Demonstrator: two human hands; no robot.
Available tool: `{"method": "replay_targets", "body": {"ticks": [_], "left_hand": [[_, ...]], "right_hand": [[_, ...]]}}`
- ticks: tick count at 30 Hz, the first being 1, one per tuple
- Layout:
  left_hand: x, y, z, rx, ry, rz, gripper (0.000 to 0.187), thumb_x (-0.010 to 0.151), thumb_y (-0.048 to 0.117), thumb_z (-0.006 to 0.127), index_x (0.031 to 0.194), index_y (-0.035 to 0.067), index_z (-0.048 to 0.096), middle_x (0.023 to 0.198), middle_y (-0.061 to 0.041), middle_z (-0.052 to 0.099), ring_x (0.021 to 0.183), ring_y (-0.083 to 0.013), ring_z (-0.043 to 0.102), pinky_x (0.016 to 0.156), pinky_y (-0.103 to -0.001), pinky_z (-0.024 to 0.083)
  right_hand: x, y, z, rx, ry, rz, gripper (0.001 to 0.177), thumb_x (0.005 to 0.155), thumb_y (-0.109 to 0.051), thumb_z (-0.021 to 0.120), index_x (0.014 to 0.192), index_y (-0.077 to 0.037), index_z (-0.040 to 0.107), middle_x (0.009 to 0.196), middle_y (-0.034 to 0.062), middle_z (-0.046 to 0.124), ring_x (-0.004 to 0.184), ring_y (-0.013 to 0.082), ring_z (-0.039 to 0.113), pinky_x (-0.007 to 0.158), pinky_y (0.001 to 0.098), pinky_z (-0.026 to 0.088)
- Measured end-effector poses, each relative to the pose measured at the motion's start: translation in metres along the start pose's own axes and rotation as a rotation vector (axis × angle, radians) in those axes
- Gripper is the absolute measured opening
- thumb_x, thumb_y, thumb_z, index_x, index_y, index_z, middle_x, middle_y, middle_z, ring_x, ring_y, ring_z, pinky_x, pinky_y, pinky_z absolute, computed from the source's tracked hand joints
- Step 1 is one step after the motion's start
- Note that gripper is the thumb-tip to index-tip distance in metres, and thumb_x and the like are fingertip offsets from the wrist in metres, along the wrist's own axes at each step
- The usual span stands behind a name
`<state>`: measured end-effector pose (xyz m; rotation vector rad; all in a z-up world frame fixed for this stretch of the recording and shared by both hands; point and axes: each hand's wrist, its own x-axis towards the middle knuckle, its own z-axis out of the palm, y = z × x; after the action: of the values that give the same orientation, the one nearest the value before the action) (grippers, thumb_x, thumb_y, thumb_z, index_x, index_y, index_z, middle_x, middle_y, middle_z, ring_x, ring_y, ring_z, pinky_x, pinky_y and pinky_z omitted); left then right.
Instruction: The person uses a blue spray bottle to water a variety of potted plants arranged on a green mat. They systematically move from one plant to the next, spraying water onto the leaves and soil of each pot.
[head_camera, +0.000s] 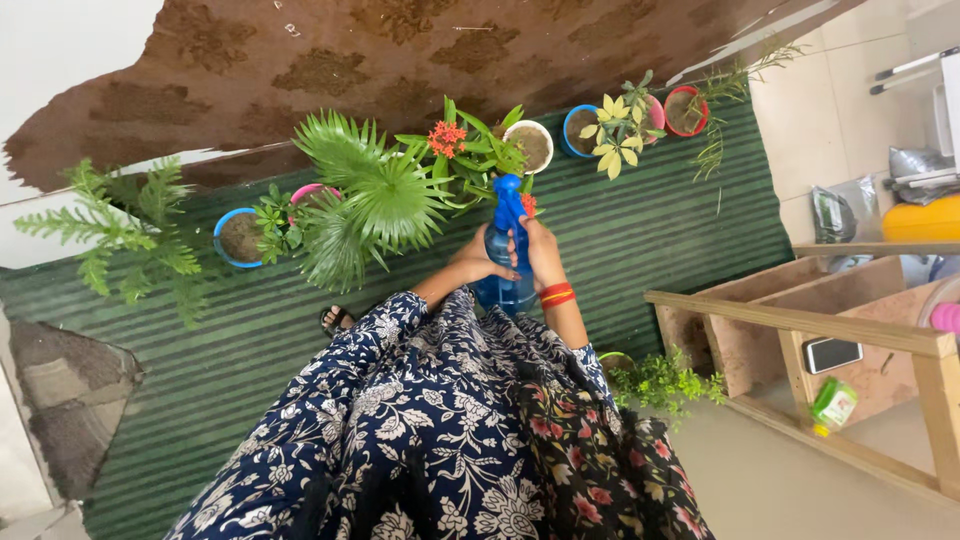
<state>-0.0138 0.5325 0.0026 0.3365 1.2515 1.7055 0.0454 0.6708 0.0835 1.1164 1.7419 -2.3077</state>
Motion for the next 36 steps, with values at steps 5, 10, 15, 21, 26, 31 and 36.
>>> {"method": "replay_targets", "body": {"ticks": [5,10,15,21,26,31,36], "left_hand": [[0.016,-0.015,0.006,0.02,-0.057,0.067,0.082,0.06,-0.014,0.091,0.124,0.005,0.045,0.098,-0.002,0.06,0.093,-0.0177,0.067,0.087,-0.037,0.06],[0.022,0.016,0.024,0.138,0.0,-0.03,0.087,0.058,-0.008,0.092,0.126,0.009,0.041,0.097,0.001,0.063,0.091,-0.0151,0.068,0.087,-0.036,0.06],[0.025,0.025,0.037,0.195,0.024,-0.049,0.089,0.057,-0.004,0.094,0.127,0.008,0.041,0.098,-0.001,0.064,0.092,-0.0146,0.07,0.088,-0.035,0.06],[0.034,0.007,0.036,0.213,0.049,-0.086,0.094,0.056,-0.004,0.094,0.128,0.008,0.035,0.096,-0.002,0.064,0.09,-0.0151,0.069,0.087,-0.035,0.06],[0.038,0.018,0.042,0.178,-0.058,-0.114,0.089,0.056,-0.007,0.093,0.126,0.006,0.038,0.093,-0.003,0.066,0.088,-0.0163,0.07,0.086,-0.037,0.061],[0.048,0.027,0.05,0.172,-0.116,-0.082,0.088,0.057,-0.008,0.092,0.125,0.008,0.038,0.094,-0.002,0.066,0.088,-0.0162,0.07,0.086,-0.037,0.06],[0.048,0.043,0.044,0.242,-0.124,-0.054,0.097,0.055,0.001,0.096,0.133,0.004,0.038,0.1,-0.003,0.068,0.095,-0.0173,0.071,0.092,-0.037,0.059]], "right_hand": [[0.011,-0.002,-0.02,0.027,-0.064,0.025,0.038,0.099,-0.038,0.055,0.091,-0.002,0.065,0.068,0.0076,0.063,0.05,0.0159,0.055,0.047,0.0301,0.046],[0.009,-0.02,-0.03,0.036,0.001,0.058,0.047,0.1,-0.046,0.053,0.086,-0.002,0.062,0.063,0.0065,0.061,0.047,0.0158,0.055,0.045,0.0288,0.045],[0.013,-0.02,-0.042,0.073,-0.027,0.073,0.043,0.099,-0.042,0.05,0.087,-0.003,0.062,0.061,0.0051,0.059,0.046,0.0142,0.052,0.043,0.028,0.044],[0.016,-0.003,-0.05,0.067,-0.024,0.032,0.038,0.098,-0.037,0.051,0.089,-0.002,0.064,0.064,0.0062,0.062,0.049,0.0147,0.054,0.046,0.0291,0.045],[0.002,-0.011,-0.054,0.076,0.078,0.049,0.045,0.098,-0.044,0.051,0.087,-0.002,0.062,0.062,0.0066,0.06,0.047,0.0164,0.054,0.046,0.0307,0.046],[-0.009,-0.025,-0.057,0.088,0.147,0.03,0.044,0.097,-0.045,0.05,0.088,-0.003,0.061,0.062,0.0057,0.059,0.048,0.0159,0.054,0.046,0.0297,0.046],[-0.013,-0.043,-0.047,0.15,0.149,-0.003,0.043,0.098,-0.043,0.052,0.087,-0.003,0.061,0.062,0.0065,0.059,0.048,0.0164,0.054,0.047,0.0301,0.045]]}}
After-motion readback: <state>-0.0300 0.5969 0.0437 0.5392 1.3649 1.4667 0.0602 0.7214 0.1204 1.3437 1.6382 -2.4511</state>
